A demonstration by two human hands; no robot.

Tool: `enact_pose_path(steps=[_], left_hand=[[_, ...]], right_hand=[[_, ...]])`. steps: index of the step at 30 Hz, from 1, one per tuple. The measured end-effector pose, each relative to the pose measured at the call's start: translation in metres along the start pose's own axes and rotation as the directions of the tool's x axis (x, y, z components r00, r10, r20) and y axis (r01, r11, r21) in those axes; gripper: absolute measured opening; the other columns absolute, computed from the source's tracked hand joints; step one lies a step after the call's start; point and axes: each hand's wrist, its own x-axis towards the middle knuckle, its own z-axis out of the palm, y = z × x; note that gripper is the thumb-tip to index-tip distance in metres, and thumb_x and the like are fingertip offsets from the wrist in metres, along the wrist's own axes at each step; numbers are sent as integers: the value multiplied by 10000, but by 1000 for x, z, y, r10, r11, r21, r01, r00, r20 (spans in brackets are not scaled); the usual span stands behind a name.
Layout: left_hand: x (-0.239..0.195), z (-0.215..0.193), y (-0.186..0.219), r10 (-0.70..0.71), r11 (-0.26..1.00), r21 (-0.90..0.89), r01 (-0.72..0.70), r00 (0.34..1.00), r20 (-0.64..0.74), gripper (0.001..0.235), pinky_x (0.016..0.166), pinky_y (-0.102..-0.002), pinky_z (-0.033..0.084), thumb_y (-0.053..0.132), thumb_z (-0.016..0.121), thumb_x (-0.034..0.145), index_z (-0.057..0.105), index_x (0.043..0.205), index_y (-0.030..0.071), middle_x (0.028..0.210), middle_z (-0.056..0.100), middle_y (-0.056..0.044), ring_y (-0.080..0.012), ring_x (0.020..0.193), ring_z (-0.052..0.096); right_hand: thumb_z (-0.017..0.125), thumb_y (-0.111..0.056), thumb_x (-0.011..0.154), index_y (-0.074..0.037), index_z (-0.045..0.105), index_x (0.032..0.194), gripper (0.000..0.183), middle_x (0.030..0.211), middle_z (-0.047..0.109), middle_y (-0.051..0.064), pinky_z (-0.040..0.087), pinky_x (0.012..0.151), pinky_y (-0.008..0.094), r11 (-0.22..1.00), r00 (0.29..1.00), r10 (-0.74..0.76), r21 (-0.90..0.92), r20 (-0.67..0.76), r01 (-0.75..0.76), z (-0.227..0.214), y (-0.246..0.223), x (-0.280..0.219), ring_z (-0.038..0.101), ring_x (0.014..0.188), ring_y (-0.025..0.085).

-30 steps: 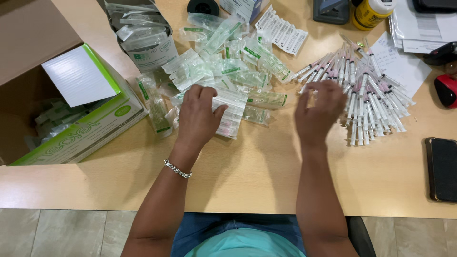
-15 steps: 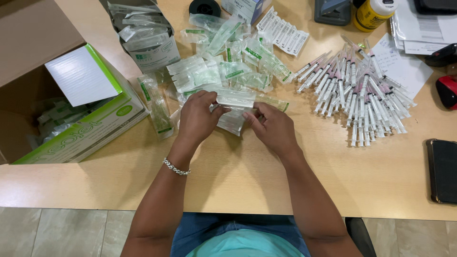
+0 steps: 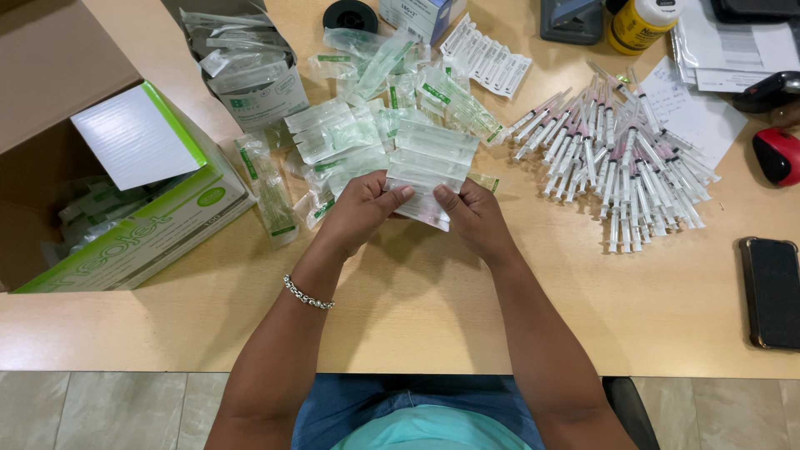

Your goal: The person unpacks syringes and needles from sealed plastic wrappers and assembles them by attaching the needle to the syringe barrel. The person places the assembled syringes on the table and continues the process with additional units from a box.

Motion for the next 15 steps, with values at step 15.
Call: enact_pose_path(steps=[15], left_hand=[[17, -31, -35, 47, 981, 190, -34, 997, -65, 154, 766, -293, 575, 151, 747, 962, 697, 977, 6, 877, 758, -87, -128, 821, 672]], right_hand=[[621, -315, 1063, -170, 610, 717, 375, 583, 469, -57, 349, 539, 210, 994, 982, 88, 54, 165, -98, 0, 24, 6, 428, 560, 61]])
